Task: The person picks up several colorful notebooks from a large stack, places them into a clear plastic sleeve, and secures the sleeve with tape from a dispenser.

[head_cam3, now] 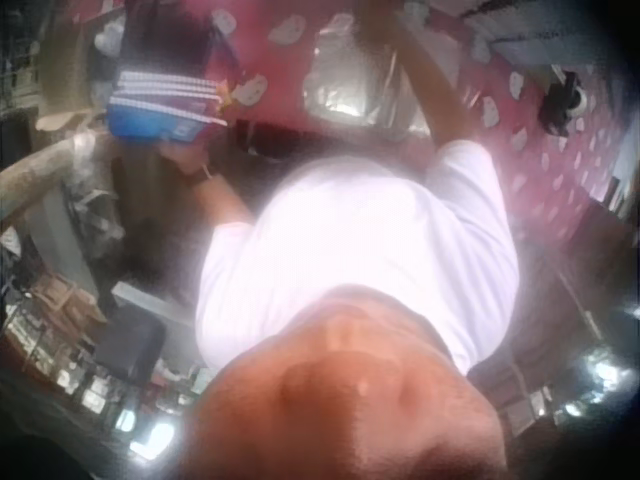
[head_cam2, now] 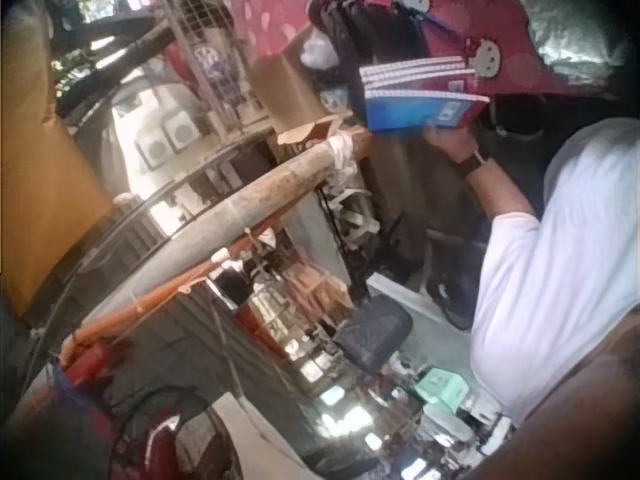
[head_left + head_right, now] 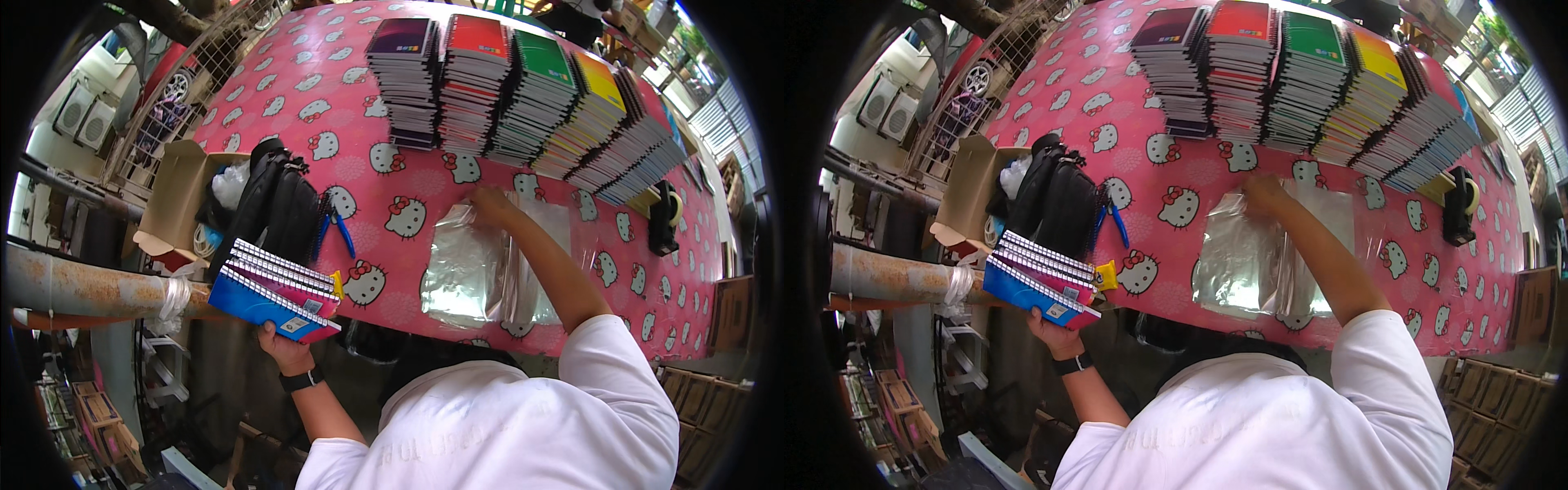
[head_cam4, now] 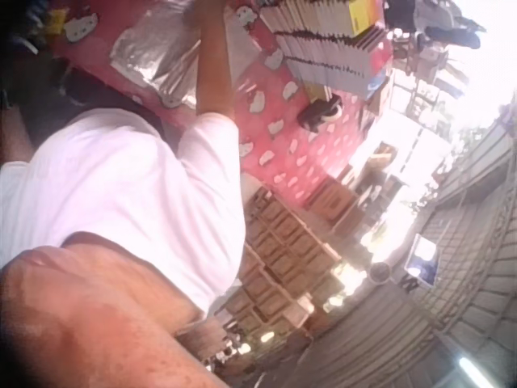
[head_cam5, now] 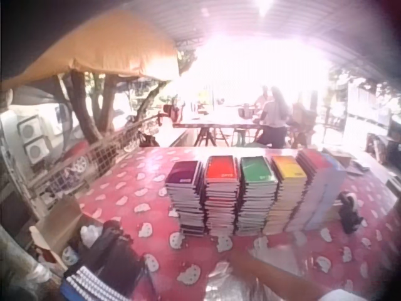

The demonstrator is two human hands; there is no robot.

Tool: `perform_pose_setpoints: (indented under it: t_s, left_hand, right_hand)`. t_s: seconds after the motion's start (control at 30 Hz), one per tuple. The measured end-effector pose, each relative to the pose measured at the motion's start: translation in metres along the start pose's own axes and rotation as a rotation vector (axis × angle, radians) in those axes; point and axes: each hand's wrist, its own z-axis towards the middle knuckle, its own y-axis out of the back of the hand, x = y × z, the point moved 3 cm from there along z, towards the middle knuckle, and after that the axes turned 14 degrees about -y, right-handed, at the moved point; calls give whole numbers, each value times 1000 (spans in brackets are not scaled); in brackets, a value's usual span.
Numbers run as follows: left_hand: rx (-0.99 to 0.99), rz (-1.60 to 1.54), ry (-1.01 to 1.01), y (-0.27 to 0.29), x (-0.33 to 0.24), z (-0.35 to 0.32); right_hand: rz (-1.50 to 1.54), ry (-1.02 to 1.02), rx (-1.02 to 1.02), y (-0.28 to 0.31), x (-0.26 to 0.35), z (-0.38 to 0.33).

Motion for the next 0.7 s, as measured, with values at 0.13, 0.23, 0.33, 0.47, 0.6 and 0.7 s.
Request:
perform_pose_setpoints:
  t_s: [0.13,0.23,0.33,0.47,0.6,0.7]
  left_hand:
    - [-97,70,-23,23,-7,-3]
    - [99,-59,110,-16,2,2]
    - [32,-29,103,-23,22,6]
    - [33,94,139,-29,68,8]
    - [279,10,301,-109,134,-13]
    - [320,-8,476,-154,187,-36]
  right_hand:
    - [283,452,-590,5,49,-12]
    - [301,366,-565,39,114,19]
    - [402,333,-785,59,135,-25]
    - [547,183,-942,20,4,-100]
    - [223,-579,-746,-91,-122,-177]
    - [84,-613,-657,-116,-112,-184]
